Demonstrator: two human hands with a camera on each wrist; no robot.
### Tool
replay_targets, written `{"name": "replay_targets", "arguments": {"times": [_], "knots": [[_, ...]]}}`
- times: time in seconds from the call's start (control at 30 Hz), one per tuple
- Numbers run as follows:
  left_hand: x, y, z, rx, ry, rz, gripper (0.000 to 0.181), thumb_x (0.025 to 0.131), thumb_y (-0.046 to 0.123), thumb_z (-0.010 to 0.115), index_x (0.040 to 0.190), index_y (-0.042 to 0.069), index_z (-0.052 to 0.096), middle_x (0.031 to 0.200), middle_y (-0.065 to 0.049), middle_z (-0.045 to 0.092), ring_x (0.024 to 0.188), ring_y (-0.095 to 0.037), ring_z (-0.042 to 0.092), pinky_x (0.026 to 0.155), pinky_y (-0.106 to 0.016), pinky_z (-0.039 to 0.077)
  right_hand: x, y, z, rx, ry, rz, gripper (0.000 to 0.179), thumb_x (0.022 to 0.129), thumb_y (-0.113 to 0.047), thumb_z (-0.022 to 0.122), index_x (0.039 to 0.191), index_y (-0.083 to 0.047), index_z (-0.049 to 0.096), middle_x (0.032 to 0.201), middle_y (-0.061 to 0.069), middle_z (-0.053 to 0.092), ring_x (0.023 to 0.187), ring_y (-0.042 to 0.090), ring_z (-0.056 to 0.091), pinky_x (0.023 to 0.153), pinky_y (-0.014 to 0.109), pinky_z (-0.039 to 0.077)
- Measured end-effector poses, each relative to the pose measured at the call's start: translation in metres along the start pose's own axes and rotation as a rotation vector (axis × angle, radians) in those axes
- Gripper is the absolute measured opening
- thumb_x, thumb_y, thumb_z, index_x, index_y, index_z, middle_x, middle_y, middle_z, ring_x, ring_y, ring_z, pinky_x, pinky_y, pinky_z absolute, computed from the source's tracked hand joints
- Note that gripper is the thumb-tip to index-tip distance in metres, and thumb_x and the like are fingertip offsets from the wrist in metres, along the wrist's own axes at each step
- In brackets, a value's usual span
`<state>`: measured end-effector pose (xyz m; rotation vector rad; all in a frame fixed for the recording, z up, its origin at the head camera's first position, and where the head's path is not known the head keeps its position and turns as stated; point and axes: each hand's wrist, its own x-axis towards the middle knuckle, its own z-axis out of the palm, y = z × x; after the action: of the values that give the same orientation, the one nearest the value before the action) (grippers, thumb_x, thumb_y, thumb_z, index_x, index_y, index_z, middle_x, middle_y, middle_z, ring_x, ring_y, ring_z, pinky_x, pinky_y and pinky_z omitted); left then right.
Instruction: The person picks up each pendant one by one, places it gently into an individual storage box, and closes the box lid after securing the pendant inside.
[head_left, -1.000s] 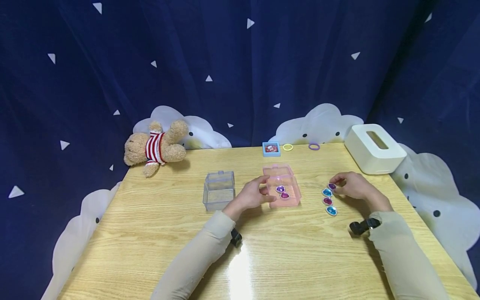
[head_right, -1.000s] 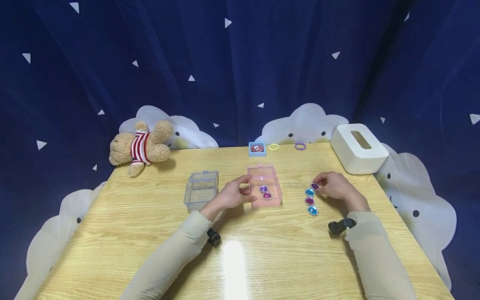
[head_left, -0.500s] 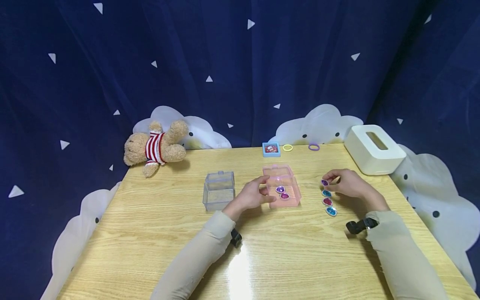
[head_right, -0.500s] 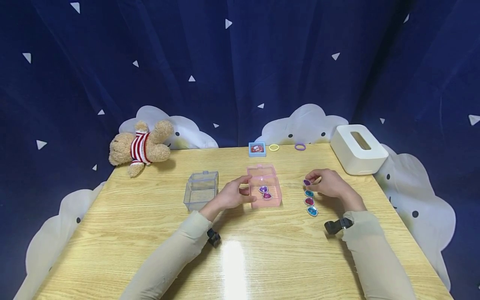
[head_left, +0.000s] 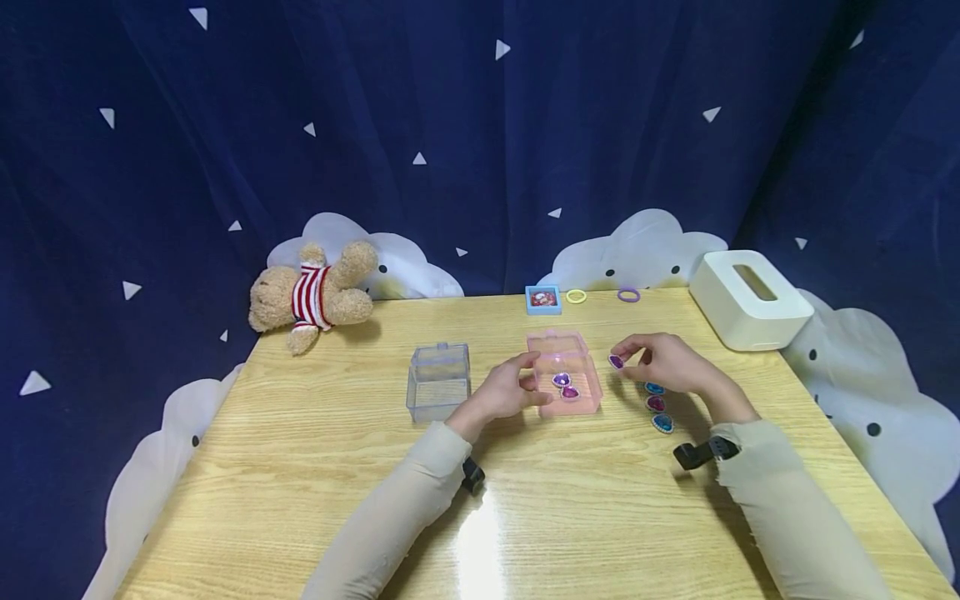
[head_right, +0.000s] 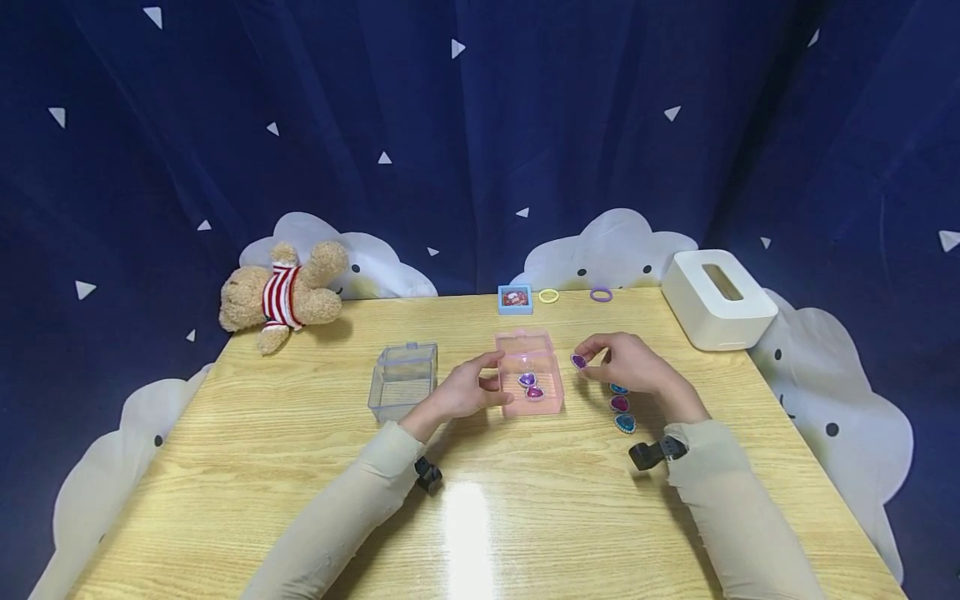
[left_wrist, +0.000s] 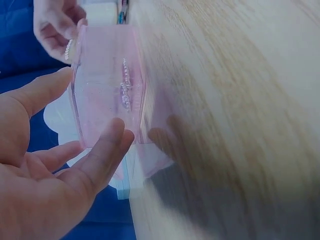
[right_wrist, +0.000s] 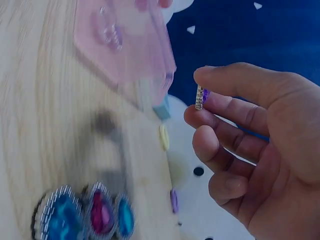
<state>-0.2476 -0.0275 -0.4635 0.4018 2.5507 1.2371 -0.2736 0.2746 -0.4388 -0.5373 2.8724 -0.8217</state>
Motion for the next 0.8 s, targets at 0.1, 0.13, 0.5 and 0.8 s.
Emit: {"name": "replay_targets", "arguments": {"times": [0.1, 0.13, 0.5, 0.8], "knots": [[0.0, 0.0, 0.0, -0.01, -0.002, -0.003, 0.086, 0.082, 0.024, 0.083, 0.155, 0.015, 0.037, 0.151, -0.007, 0.05, 0.109, -0.018, 0.063, 0.104, -0.035, 0.048, 0.003, -0.011, 0.002, 0.016, 0.008, -0.038, 0.03, 0.084, -0.019, 0.079, 0.113, -0.016, 0.072, 0.102, 0.005, 0.072, 0.074, 0.015, 0.055, 0.061, 0.026, 0.046], [0.001, 0.0, 0.001, -0.009, -0.003, -0.005, 0.087, 0.082, 0.024, 0.083, 0.155, 0.016, 0.037, 0.151, -0.007, 0.05, 0.109, -0.018, 0.063, 0.104, -0.035, 0.048, 0.003, -0.014, 0.002, 0.02, 0.009, -0.051, 0.029, 0.084, -0.019, 0.079, 0.112, -0.016, 0.073, 0.101, 0.004, 0.073, 0.073, 0.015, 0.055, 0.061, 0.025, 0.046], [-0.001, 0.003, -0.001, -0.012, -0.004, -0.016, 0.087, 0.082, 0.024, 0.083, 0.155, 0.016, 0.036, 0.152, -0.007, 0.049, 0.109, -0.018, 0.064, 0.104, -0.036, 0.049, 0.015, -0.037, 0.02, 0.04, -0.042, -0.163, 0.031, 0.082, -0.013, 0.078, 0.112, -0.016, 0.073, 0.1, 0.001, 0.074, 0.068, 0.011, 0.056, 0.059, 0.024, 0.047], [0.0, 0.001, 0.0, -0.013, 0.0, -0.006, 0.087, 0.081, 0.024, 0.083, 0.155, 0.016, 0.037, 0.152, -0.008, 0.049, 0.116, -0.021, 0.063, 0.107, -0.038, 0.048, 0.023, -0.042, 0.033, 0.041, -0.1, -0.173, 0.029, 0.081, -0.014, 0.077, 0.11, -0.014, 0.073, 0.101, 0.003, 0.075, 0.07, 0.01, 0.056, 0.062, 0.025, 0.047]]}}
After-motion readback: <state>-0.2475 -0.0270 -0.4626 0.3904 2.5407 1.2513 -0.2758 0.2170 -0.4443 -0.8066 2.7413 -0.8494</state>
